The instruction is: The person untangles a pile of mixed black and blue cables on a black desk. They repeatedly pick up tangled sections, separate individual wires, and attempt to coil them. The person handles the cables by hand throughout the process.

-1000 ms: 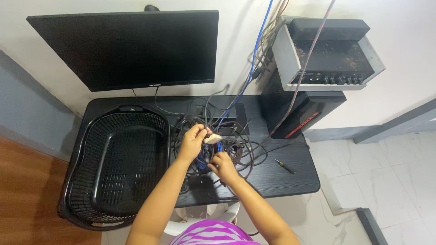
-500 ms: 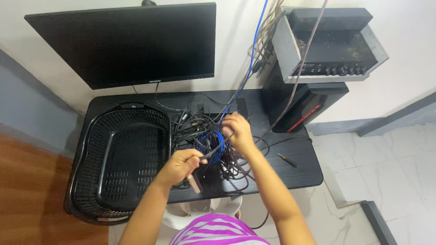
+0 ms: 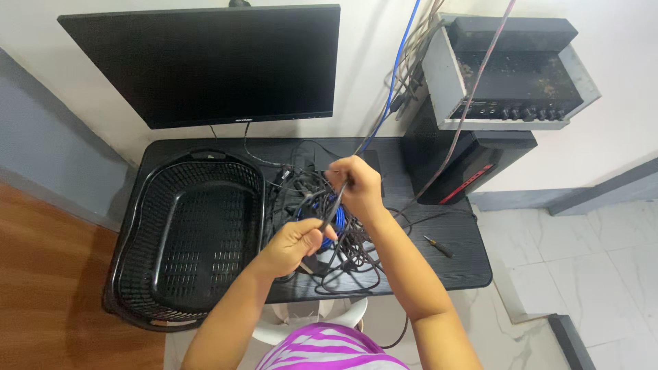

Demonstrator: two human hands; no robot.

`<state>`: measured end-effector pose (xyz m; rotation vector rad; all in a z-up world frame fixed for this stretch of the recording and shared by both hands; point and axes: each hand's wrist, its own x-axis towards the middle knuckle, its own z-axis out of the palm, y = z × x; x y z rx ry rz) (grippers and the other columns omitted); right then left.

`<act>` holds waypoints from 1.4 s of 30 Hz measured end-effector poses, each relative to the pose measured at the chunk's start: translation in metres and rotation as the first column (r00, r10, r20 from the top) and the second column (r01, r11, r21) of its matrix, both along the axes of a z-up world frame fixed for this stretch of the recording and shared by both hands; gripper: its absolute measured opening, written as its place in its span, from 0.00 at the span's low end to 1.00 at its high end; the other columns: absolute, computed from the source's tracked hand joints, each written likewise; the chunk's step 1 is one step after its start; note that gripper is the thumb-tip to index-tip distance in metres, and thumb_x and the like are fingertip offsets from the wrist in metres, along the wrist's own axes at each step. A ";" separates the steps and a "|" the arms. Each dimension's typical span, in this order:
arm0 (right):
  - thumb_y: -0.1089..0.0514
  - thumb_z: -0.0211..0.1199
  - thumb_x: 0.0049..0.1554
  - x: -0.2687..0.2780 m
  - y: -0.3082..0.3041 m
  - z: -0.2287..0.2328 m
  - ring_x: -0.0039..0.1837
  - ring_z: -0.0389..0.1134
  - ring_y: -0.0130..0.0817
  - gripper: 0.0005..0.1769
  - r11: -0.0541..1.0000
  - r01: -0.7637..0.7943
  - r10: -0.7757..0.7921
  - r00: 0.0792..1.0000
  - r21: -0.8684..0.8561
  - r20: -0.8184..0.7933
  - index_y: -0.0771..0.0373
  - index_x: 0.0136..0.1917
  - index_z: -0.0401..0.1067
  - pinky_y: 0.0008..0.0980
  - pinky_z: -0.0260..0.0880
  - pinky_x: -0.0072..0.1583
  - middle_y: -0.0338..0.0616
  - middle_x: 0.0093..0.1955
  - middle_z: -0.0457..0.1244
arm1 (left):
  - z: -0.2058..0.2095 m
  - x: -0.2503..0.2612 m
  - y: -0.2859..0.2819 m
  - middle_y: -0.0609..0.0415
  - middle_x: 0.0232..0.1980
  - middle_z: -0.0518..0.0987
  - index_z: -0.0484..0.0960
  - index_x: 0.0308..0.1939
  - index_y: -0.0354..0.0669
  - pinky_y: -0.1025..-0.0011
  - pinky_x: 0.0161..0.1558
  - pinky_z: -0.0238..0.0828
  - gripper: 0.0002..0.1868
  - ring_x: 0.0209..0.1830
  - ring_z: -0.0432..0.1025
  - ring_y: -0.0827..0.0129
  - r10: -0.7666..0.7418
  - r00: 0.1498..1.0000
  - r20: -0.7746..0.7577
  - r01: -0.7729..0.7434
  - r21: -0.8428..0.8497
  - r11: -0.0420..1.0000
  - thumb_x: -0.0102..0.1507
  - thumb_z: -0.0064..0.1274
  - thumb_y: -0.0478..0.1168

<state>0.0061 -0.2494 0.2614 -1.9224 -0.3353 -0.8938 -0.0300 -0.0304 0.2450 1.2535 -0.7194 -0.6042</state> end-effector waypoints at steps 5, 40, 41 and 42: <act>0.61 0.63 0.60 0.017 -0.016 -0.142 0.44 0.71 0.30 0.04 0.892 -0.147 0.354 0.813 0.427 -0.461 0.63 0.44 0.70 0.31 0.73 0.48 0.40 0.40 0.68 | -0.017 0.010 -0.007 0.65 0.28 0.67 0.81 0.49 0.39 0.80 0.32 0.53 0.19 0.28 0.59 0.81 0.223 0.973 0.059 -0.211 -0.158 0.965 0.74 0.42 0.50; 0.54 0.74 0.49 -0.019 -0.063 -0.103 0.67 0.64 0.51 0.28 0.922 -0.020 -0.225 0.784 -0.387 -0.579 0.55 0.63 0.72 0.41 0.65 0.64 0.48 0.66 0.62 | -0.030 0.055 0.001 0.67 0.20 0.56 0.73 0.39 0.38 0.79 0.17 0.39 0.19 0.15 0.47 0.84 0.163 0.903 -0.397 -0.224 -0.112 0.968 0.72 0.43 0.52; 0.56 0.74 0.46 -0.021 -0.065 -0.102 0.69 0.62 0.53 0.33 0.894 -0.008 -0.266 0.796 -0.448 -0.544 0.56 0.65 0.70 0.44 0.61 0.64 0.51 0.68 0.60 | -0.031 0.054 -0.002 0.68 0.20 0.55 0.72 0.39 0.38 0.79 0.17 0.39 0.19 0.15 0.47 0.84 0.162 0.895 -0.416 -0.228 -0.114 0.967 0.73 0.43 0.51; 0.59 0.75 0.44 -0.026 -0.069 -0.099 0.72 0.59 0.56 0.38 0.862 0.005 -0.303 0.807 -0.507 -0.507 0.57 0.68 0.68 0.46 0.58 0.64 0.54 0.70 0.59 | -0.033 0.053 -0.006 0.68 0.20 0.55 0.72 0.39 0.39 0.79 0.17 0.39 0.19 0.15 0.47 0.84 0.161 0.886 -0.434 -0.232 -0.115 0.966 0.73 0.42 0.51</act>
